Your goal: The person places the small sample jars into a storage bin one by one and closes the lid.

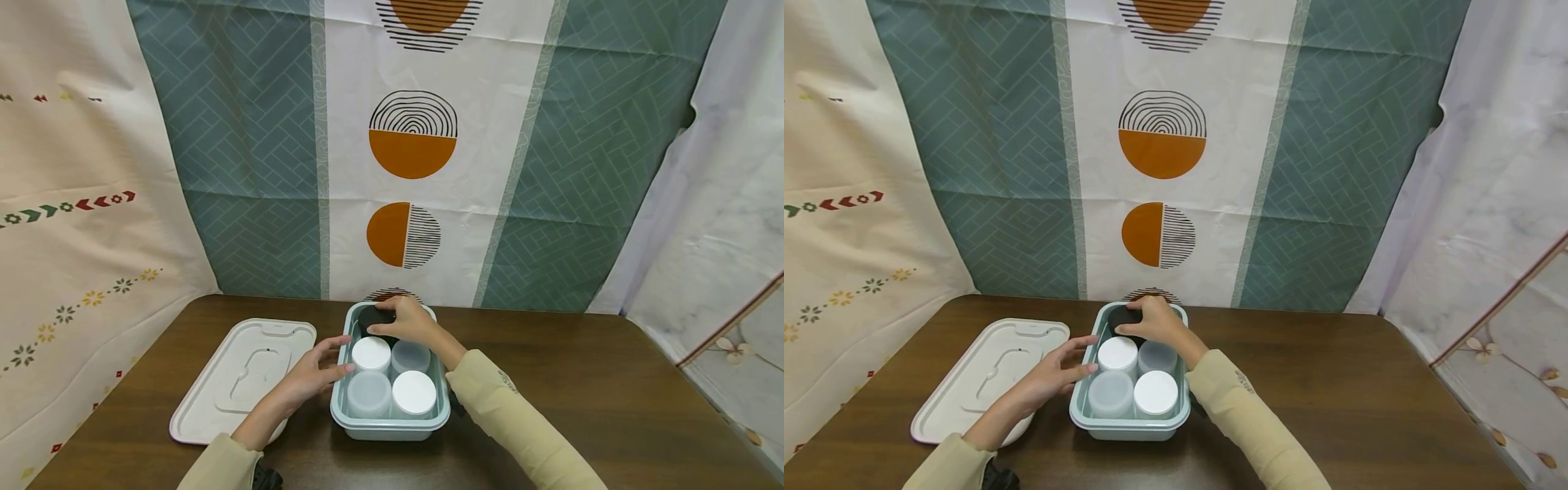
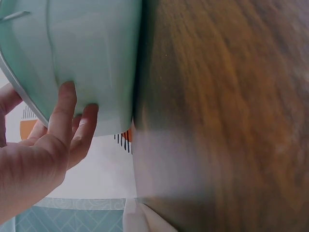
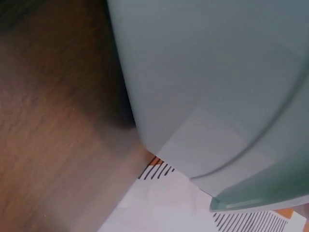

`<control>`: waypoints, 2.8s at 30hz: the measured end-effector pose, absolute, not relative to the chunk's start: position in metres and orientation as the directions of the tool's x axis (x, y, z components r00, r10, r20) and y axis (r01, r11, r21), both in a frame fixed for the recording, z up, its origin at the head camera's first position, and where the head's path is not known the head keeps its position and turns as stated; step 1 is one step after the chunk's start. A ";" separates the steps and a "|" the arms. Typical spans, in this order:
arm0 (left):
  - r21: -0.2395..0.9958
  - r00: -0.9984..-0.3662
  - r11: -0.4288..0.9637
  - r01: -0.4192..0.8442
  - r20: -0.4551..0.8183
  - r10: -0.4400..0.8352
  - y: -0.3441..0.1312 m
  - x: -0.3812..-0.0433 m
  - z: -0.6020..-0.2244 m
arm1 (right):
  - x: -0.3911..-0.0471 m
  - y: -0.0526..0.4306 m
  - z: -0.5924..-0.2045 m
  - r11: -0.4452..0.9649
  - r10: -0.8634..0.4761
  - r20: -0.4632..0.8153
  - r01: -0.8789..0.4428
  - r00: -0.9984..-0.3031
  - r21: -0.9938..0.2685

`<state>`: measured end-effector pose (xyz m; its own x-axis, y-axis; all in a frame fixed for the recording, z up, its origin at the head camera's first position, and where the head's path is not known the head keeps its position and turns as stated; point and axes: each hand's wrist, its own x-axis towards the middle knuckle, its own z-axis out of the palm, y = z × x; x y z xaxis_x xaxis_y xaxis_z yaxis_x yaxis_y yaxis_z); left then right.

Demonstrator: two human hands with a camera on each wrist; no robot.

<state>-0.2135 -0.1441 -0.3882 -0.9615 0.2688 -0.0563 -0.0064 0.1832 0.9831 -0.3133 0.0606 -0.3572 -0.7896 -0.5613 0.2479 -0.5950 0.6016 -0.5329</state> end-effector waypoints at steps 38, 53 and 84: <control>0.963 -0.962 0.258 0.082 0.009 0.274 -0.151 -0.210 -0.377 | -0.274 0.080 -0.345 0.503 -0.578 0.291 -0.614 -0.762 -0.609; 0.927 -0.978 0.345 0.145 0.081 0.192 -0.201 -0.206 -0.358 | -0.205 0.045 -0.333 0.226 -0.613 0.265 -0.486 -0.745 -0.844; 0.746 -0.992 0.663 0.064 -0.026 0.125 -0.296 -0.203 -0.376 | -0.140 -0.046 -0.383 0.313 -0.546 -0.018 -0.184 -0.838 -0.932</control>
<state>-0.2027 -0.2959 -0.3758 -0.9919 0.1246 -0.0262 0.0635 0.6625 0.7464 -0.1402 -0.0455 -0.3825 -0.8376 -0.5459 -0.0178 -0.1840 0.3126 -0.9319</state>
